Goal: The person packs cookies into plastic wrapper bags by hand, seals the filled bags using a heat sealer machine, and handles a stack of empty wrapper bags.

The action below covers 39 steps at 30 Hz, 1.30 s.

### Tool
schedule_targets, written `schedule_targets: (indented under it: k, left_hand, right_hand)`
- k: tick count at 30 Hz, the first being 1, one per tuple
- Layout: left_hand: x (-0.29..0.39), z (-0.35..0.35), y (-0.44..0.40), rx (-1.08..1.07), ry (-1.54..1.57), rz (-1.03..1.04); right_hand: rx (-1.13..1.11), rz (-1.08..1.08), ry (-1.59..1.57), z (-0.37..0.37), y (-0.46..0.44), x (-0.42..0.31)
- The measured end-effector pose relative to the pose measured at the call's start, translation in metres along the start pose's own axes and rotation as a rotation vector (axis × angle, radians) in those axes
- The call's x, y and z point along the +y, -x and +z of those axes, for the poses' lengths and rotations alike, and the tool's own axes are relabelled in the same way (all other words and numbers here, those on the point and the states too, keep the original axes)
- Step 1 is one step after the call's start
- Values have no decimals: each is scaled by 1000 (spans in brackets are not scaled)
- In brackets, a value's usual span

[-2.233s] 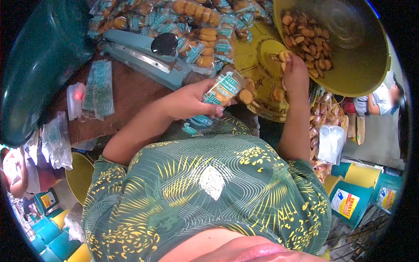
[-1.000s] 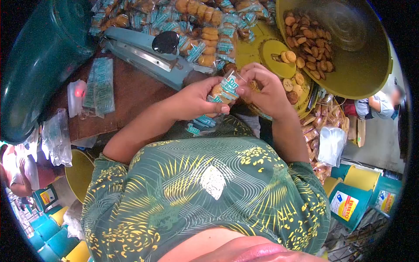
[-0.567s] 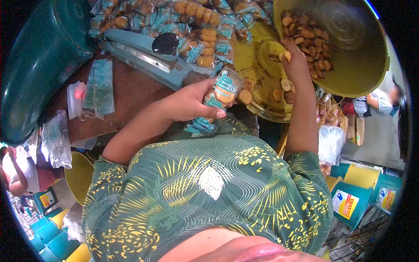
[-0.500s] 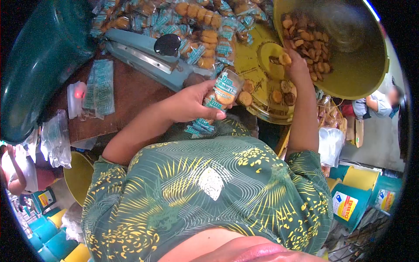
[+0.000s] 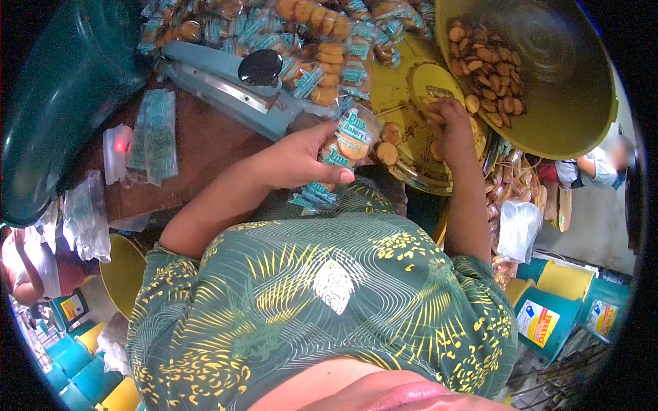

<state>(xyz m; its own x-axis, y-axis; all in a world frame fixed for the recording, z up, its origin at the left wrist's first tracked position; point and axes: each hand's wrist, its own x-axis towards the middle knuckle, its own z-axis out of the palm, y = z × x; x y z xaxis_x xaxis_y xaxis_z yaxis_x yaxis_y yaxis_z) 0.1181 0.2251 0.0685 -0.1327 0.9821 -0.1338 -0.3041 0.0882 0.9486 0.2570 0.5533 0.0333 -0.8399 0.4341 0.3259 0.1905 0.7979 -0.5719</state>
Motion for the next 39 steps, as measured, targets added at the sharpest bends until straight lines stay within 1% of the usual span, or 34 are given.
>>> schedule_targets:
  k: [1,3,6,7,9,11,12,14,15,17,18,21,23,24,25,27,30,33,36,39]
  left_hand:
    - [1,0,1,5,-1,-7]
    - [4,0,3,11,1,-1]
    - [5,2,2,3,-1,38]
    - [2,1,1,-4,-6,49]
    - [0,0,2,-18,-17,61]
    - [0,-1,4,-27,-24,60]
    - [1,-1,7,-17,34,46]
    - [4,1,12,-1,147,15]
    - [1,-1,11,-5,227,36]
    - [-6,-5,6,-20,387,76]
    - [3,0,9,53,335,25]
    - [-3,-7,5,33,539,7]
    - [-2,-7,4,24,633,14]
    - [-1,-7,4,21,680,18]
    - [-1,-7,4,19,684,28]
    - [0,-7,5,14,691,53]
    - [1,-6,6,29,637,111]
    - [0,-6,7,83,468,111]
    - [0,-3,7,93,435,107]
    - [-1,-5,6,86,360,89]
  right_hand:
    - [-20,-131,118,1,4,-2]
    - [-9,-227,141,-4,4,-13]
    - [-43,107,149,-20,-4,-49]
    - [-87,127,181,-18,-5,-41]
    - [-176,159,245,-12,-9,-23]
    - [-201,158,201,-12,-9,-23]
    - [-219,159,178,-11,-8,-24]
    - [-139,9,227,-6,-5,-15]
    - [-97,-64,249,-4,-4,-15]
    - [-178,41,319,-1,0,-18]
    - [-217,96,356,-1,3,-21]
    - [-204,112,238,0,8,-36]
    - [-230,207,0,-1,9,-41]
    - [-243,172,3,-1,10,-43]
    - [-255,136,5,-1,11,-45]
    - [-275,-105,254,-2,14,-50]
    - [-278,-34,215,-5,14,-66]
    - [-172,-84,216,2,14,-59]
    - [-117,-31,215,8,18,-53]
    - [-122,-19,223,8,18,-48]
